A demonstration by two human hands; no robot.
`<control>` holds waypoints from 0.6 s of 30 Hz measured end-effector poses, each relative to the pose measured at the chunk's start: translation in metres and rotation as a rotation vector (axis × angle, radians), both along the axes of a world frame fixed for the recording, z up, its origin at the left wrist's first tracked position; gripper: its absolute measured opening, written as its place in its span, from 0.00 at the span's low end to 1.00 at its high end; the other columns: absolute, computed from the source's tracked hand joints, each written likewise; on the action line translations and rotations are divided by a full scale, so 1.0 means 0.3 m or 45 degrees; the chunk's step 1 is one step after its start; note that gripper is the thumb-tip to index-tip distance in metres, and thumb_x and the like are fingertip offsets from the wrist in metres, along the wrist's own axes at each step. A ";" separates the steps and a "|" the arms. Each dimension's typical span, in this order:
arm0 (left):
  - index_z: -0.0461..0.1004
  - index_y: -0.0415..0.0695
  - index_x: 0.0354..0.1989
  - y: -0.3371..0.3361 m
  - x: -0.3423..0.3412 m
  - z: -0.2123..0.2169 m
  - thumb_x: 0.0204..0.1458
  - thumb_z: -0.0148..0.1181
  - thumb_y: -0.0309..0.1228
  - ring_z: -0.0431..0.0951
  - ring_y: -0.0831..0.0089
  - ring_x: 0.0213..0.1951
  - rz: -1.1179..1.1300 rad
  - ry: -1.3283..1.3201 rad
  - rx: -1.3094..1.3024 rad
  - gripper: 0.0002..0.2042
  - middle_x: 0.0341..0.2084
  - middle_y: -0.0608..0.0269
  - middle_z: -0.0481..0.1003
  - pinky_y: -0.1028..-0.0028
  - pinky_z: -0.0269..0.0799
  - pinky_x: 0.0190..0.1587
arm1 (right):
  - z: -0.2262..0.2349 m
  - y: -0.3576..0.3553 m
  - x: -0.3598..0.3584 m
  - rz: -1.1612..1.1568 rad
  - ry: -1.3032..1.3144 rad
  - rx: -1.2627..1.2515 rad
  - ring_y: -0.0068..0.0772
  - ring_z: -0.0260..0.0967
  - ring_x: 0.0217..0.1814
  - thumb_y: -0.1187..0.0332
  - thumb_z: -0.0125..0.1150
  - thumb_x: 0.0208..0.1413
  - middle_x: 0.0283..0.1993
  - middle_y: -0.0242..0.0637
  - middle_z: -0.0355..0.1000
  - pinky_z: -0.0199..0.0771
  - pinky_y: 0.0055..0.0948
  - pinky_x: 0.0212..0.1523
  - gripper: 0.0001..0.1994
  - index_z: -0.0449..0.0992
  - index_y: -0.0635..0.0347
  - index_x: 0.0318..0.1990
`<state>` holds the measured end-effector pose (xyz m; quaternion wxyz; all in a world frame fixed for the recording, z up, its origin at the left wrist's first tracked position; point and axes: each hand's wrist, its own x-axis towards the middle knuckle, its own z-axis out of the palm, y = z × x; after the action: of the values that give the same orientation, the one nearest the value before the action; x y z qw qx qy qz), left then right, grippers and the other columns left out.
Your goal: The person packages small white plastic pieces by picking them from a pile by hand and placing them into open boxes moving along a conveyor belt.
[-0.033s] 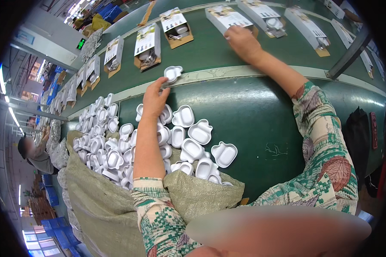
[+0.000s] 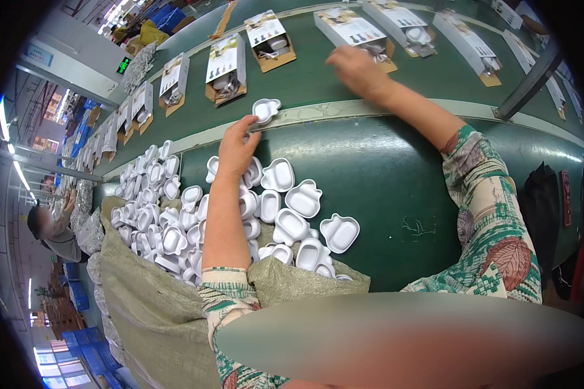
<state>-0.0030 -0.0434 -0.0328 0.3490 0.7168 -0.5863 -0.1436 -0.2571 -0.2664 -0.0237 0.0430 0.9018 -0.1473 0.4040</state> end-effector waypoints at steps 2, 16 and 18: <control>0.72 0.48 0.49 0.007 -0.011 -0.002 0.47 0.58 0.31 0.69 0.58 0.54 -0.045 -0.058 -0.030 0.18 0.50 0.57 0.71 0.67 0.64 0.55 | 0.023 0.137 0.101 0.292 0.037 -0.069 0.39 0.67 0.47 0.73 0.55 0.45 0.40 0.36 0.69 0.69 0.36 0.46 0.10 0.72 0.56 0.38; 0.69 0.50 0.54 0.221 0.299 0.058 0.48 0.53 0.39 0.56 0.45 0.61 1.426 -0.655 0.249 0.23 0.59 0.51 0.61 0.35 0.54 0.53 | 0.046 0.065 0.094 0.007 0.160 -0.256 0.36 0.66 0.43 0.71 0.51 0.46 0.34 0.33 0.68 0.66 0.34 0.43 0.04 0.69 0.56 0.31; 0.67 0.51 0.57 0.258 0.382 0.042 0.48 0.52 0.44 0.57 0.46 0.61 1.506 -0.376 0.623 0.26 0.58 0.51 0.62 0.33 0.53 0.52 | 0.044 0.013 0.098 -0.116 0.194 -0.243 0.35 0.67 0.44 0.72 0.51 0.47 0.34 0.33 0.68 0.66 0.34 0.44 0.04 0.70 0.55 0.32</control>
<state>0.1115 0.0340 -0.0202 0.1118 0.9891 -0.0855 0.0433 -0.2278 -0.2626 -0.0105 0.1581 0.9141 -0.1451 0.3441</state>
